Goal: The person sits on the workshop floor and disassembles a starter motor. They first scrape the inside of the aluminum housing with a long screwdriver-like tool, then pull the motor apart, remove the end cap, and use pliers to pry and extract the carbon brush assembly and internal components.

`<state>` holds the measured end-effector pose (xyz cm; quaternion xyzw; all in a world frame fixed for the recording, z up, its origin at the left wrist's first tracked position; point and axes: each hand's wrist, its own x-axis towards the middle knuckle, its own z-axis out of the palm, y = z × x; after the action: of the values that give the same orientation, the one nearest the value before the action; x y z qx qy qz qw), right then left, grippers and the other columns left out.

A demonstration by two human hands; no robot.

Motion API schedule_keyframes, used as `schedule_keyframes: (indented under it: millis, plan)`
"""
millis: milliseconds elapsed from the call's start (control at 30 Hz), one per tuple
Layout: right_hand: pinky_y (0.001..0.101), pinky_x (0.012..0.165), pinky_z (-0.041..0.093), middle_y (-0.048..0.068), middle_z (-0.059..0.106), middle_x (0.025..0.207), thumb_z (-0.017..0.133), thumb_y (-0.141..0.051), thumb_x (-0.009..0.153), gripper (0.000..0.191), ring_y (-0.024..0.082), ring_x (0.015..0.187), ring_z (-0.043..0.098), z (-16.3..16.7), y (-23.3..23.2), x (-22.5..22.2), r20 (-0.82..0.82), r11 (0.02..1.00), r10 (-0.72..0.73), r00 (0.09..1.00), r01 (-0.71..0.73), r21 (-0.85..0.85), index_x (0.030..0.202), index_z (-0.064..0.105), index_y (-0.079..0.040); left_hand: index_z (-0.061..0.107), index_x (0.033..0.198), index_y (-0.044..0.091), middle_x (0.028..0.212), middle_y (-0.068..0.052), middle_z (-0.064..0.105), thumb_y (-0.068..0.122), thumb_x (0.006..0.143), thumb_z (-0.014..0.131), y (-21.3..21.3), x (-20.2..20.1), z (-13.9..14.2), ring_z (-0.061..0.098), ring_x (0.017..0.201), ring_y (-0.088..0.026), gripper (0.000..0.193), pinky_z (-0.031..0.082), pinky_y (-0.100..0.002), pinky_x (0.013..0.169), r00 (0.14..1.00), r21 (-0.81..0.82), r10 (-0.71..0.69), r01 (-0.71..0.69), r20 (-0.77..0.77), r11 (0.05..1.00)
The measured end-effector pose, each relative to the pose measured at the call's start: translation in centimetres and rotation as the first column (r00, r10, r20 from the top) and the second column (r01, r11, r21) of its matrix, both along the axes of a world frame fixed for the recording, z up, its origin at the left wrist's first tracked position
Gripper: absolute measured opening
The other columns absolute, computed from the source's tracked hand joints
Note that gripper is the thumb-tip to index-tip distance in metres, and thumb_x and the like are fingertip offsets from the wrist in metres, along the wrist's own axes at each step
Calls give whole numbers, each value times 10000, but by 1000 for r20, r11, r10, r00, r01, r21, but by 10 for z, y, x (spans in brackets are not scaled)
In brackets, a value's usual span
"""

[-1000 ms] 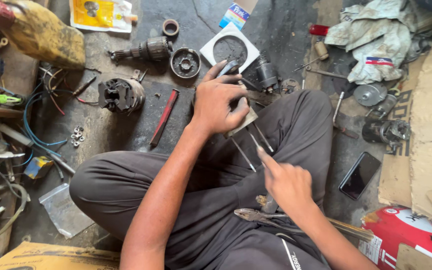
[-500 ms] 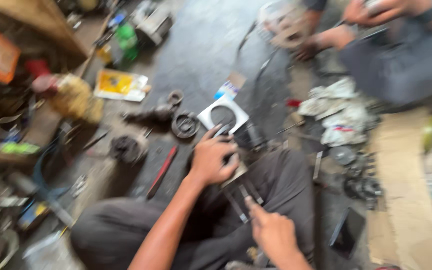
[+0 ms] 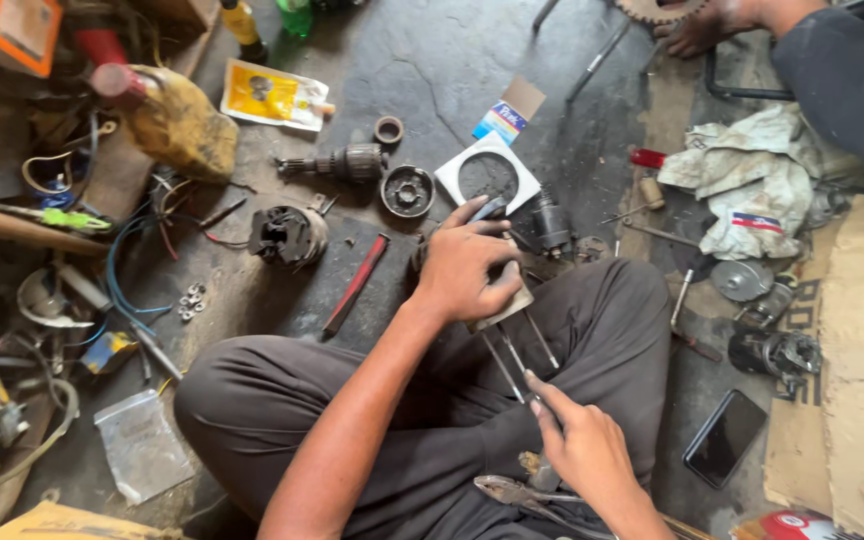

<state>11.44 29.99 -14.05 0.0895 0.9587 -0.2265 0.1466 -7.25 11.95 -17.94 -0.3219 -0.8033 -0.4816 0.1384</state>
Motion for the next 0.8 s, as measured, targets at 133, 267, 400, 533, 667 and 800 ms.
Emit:
schedule_keyframes:
  millis: [133,267,400,533,667,800]
  plan:
    - [497,616,539,209,673,672,653,-261,901,366,412,667,675,-2,1,-7,-80,997,7,997,-13,-77,1264,693,-259,773,813,143,855,-73,757,240,743,689,1,-1,-1,732,1049,-248,146,392,-482,1186,1000,-14,2,-2,-6,1000]
    - [504,641,529,220,656,627,651,-280,904,398,422,668,660,1,-3,-5,-11,1000,-1,1000,1,9,1301,675,-297,770,824,136,890,-62,768,230,753,680,1,2,-1,728,1063,-244,148,390,-478,1202,1000,-18,-2,1,-22,1000]
    - [516,649,527,200,662,614,658,-294,891,454,408,665,671,8,-2,-1,30,992,53,998,-56,111,1343,678,-335,769,819,128,885,-61,767,227,752,681,1,-1,-1,728,1064,-245,148,392,-475,1201,1000,-23,-2,2,-26,1000]
    - [515,641,522,203,655,625,652,-288,910,410,413,669,669,6,-5,-7,-2,997,38,999,-38,70,1320,672,-302,772,829,128,895,-65,763,231,760,685,2,-2,-1,728,1068,-248,152,389,-478,1199,1000,-26,-5,4,-31,1000]
    - [477,606,527,180,675,633,653,-254,895,405,393,636,686,7,-4,-2,10,993,-5,1000,6,-119,1300,671,-265,772,813,128,877,-59,765,228,759,681,0,-1,1,728,1059,-248,146,391,-480,1202,1000,-21,2,-2,-30,1000]
    - [397,538,485,157,575,540,657,-241,911,411,278,503,584,9,14,11,109,975,-139,984,155,-158,1322,673,-250,764,813,121,876,-59,763,225,756,675,1,-1,0,727,1058,-250,148,392,-480,1200,1000,-23,-2,2,-32,1000]
